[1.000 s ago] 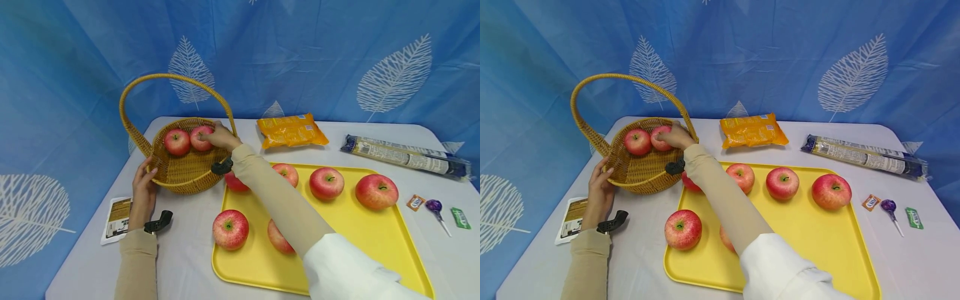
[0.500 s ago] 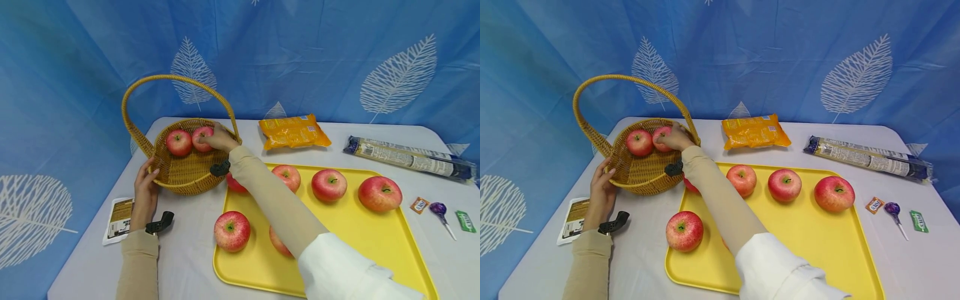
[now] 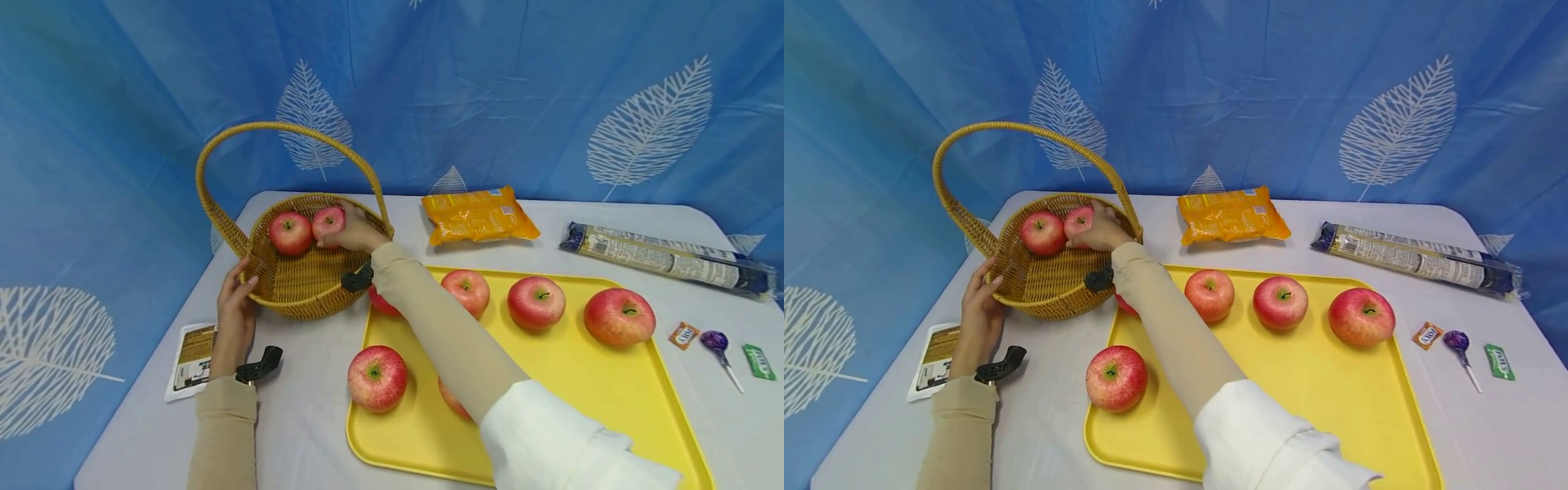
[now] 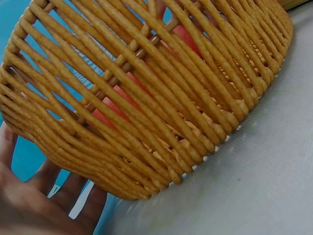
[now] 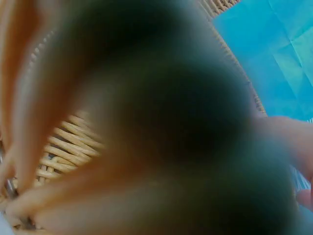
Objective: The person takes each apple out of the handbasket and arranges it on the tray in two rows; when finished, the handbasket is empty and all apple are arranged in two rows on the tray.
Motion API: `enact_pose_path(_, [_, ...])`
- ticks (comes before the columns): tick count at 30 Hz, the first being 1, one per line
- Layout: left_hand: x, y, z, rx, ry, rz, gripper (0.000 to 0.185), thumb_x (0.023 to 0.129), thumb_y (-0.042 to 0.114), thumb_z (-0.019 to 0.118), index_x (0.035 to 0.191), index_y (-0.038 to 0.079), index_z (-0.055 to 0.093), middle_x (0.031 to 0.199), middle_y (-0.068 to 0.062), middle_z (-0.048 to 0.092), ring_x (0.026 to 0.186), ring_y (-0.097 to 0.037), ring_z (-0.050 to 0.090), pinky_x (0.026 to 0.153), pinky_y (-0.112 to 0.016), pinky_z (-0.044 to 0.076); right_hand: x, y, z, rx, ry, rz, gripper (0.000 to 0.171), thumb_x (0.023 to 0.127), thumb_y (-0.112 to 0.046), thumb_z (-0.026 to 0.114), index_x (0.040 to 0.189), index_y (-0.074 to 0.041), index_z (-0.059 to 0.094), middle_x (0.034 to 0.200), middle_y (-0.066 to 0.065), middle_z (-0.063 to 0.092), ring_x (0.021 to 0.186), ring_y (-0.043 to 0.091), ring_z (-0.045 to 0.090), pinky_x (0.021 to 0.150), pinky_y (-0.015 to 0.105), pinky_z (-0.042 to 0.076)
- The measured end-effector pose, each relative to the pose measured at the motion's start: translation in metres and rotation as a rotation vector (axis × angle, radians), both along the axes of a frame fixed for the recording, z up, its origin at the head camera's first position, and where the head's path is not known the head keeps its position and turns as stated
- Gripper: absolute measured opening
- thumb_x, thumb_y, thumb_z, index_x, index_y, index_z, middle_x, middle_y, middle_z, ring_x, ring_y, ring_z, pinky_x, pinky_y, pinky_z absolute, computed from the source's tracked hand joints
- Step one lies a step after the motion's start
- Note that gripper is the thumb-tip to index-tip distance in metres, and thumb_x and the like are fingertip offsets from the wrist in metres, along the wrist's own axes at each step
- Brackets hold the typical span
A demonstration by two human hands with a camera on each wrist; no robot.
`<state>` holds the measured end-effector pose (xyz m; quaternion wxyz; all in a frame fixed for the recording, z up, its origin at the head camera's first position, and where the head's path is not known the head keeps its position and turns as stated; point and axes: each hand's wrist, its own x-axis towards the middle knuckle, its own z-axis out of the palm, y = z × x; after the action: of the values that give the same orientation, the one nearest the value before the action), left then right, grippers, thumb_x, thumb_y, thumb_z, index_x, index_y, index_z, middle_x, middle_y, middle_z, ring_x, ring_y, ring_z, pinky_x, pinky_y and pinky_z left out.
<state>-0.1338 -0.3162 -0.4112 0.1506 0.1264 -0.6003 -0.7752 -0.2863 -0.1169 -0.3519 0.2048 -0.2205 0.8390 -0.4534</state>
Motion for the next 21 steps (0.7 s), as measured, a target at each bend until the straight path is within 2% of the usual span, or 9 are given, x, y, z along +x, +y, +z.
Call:
enact_pose_path(7, [-0.0006,-0.0007,-0.0010,0.004,0.003,0.006,0.045,0.090,0.014,0.048,0.134,0.017,0.041,0.147,0.004,0.020,0.136,-0.013,0.018,0.115,-0.039,0.004,0.0047,0.0000,-0.0011,0.040,0.054,-0.073,0.095,0.076,-0.024,0.071,0.145,-0.012,0.008,0.148,0.013,0.016,0.133,0.026,0.029,0.103,0.035,0.036])
enact_pose_path(14, [-0.0005,-0.0007,-0.0014,-0.005,0.004,0.003,0.045,0.090,0.015,0.048,0.135,0.017,0.041,0.147,0.004,0.020,0.136,-0.013,0.019,0.114,-0.040,0.006,0.0052,-0.0023,-0.0042,0.068,0.093,-0.084,0.088,0.079,-0.025,0.068,0.145,-0.011,0.011,0.144,0.018,0.019,0.126,0.028,0.037,0.098,0.037,0.040])
enact_pose_path(21, [0.0008,0.0012,0.0008,-0.017,-0.011,-0.001,0.046,0.091,0.015,0.046,0.136,0.018,0.039,0.149,0.004,0.018,0.137,-0.014,0.018,0.115,-0.040,0.004,0.0060,-0.0019,-0.0066,0.129,0.129,-0.072,0.084,0.081,-0.027,0.066,0.145,-0.017,0.012,0.145,0.014,0.021,0.127,0.027,0.039,0.099,0.035,0.039])
